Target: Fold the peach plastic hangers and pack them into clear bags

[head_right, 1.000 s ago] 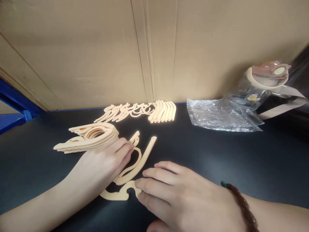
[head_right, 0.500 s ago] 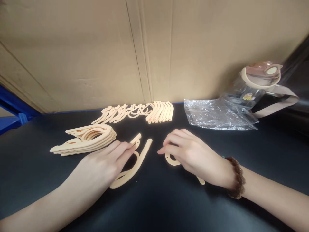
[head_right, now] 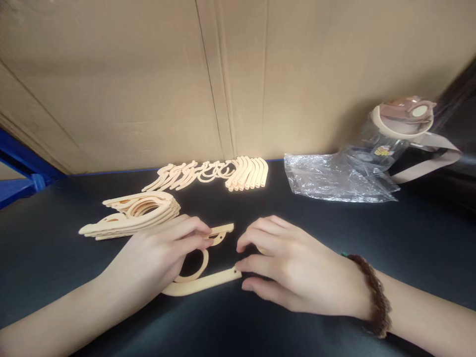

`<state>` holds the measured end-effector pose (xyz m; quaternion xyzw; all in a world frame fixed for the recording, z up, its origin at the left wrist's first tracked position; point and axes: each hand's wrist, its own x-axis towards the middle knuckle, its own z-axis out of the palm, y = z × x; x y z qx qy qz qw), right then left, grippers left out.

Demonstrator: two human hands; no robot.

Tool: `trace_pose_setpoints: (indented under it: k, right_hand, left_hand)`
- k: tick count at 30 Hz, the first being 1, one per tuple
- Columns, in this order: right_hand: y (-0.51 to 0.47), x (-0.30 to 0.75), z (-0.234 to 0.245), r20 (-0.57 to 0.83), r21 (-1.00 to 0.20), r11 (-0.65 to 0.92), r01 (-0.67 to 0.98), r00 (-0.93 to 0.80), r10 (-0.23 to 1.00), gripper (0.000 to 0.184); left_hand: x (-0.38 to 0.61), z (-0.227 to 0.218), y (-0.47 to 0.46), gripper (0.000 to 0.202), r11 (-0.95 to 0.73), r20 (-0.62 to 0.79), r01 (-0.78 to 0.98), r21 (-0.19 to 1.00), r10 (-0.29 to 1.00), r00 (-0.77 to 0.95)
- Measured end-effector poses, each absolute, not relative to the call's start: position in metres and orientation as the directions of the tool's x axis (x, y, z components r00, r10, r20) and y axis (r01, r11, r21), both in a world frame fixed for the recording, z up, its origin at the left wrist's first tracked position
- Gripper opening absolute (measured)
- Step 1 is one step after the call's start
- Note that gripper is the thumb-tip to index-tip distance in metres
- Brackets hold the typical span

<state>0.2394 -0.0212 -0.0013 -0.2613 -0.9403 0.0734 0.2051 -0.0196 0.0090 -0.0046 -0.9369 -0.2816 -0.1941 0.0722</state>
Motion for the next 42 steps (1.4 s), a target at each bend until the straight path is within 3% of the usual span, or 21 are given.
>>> trace_pose_setpoints:
  k: [3, 7, 10, 13, 15, 18, 21, 23, 29, 36, 42]
  right_hand:
    - [-0.023, 0.239, -0.001, 0.361, -0.238, 0.859, 0.454, -0.779, 0.512, 0.018]
    - [-0.017, 0.244, -0.003, 0.389, -0.144, 0.797, 0.586, -0.707, 0.591, 0.017]
    - [-0.011, 0.250, -0.005, 0.428, -0.022, 0.733, 0.680, -0.656, 0.621, 0.022]
    - [-0.008, 0.254, -0.008, 0.440, 0.010, 0.706, 0.708, -0.637, 0.633, 0.024]
    - [-0.008, 0.255, -0.010, 0.419, -0.030, 0.710, 0.704, -0.636, 0.648, 0.020]
    - [-0.010, 0.253, -0.011, 0.373, -0.147, 0.713, 0.685, -0.630, 0.682, 0.015]
    - [-0.012, 0.249, -0.010, 0.342, -0.265, 0.708, 0.655, -0.622, 0.704, 0.015]
    - [-0.014, 0.246, -0.009, 0.336, -0.317, 0.706, 0.633, -0.621, 0.708, 0.011]
    - [-0.019, 0.242, -0.003, 0.387, -0.385, 0.744, 0.547, -0.636, 0.668, 0.011]
    - [-0.025, 0.241, -0.007, 0.214, -0.383, 0.666, 0.641, -0.639, 0.738, 0.019]
    - [-0.028, 0.236, -0.007, 0.216, -0.423, 0.696, 0.580, -0.681, 0.699, 0.023]
  left_hand:
    - [-0.020, -0.005, 0.012, 0.045, -0.827, 0.421, 0.561, -0.018, 0.503, 0.755]
    - [-0.021, -0.006, 0.014, 0.044, -0.834, 0.473, 0.549, -0.061, 0.460, 0.751]
    - [-0.019, -0.003, 0.008, 0.043, -0.806, 0.453, 0.562, -0.185, 0.438, 0.777]
    - [-0.015, -0.001, -0.002, 0.033, -0.784, 0.473, 0.544, -0.299, 0.374, 0.798]
    - [-0.011, -0.003, -0.009, 0.026, -0.828, 0.491, 0.505, -0.245, 0.343, 0.801]
    - [-0.006, -0.009, -0.013, 0.017, -0.909, 0.483, 0.417, -0.023, 0.355, 0.800]
    - [-0.006, -0.016, -0.011, 0.022, -0.903, 0.399, 0.394, 0.171, 0.429, 0.811]
    - [-0.008, -0.018, -0.009, 0.015, -0.890, 0.345, 0.394, 0.229, 0.453, 0.822]
    - [-0.009, -0.019, -0.008, 0.011, -0.914, 0.343, 0.357, 0.190, 0.403, 0.848]
    - [-0.005, -0.020, -0.008, 0.016, -0.925, 0.426, 0.355, 0.134, 0.377, 0.822]
    - [-0.007, -0.013, -0.007, 0.021, -0.931, 0.503, 0.355, 0.079, 0.345, 0.793]
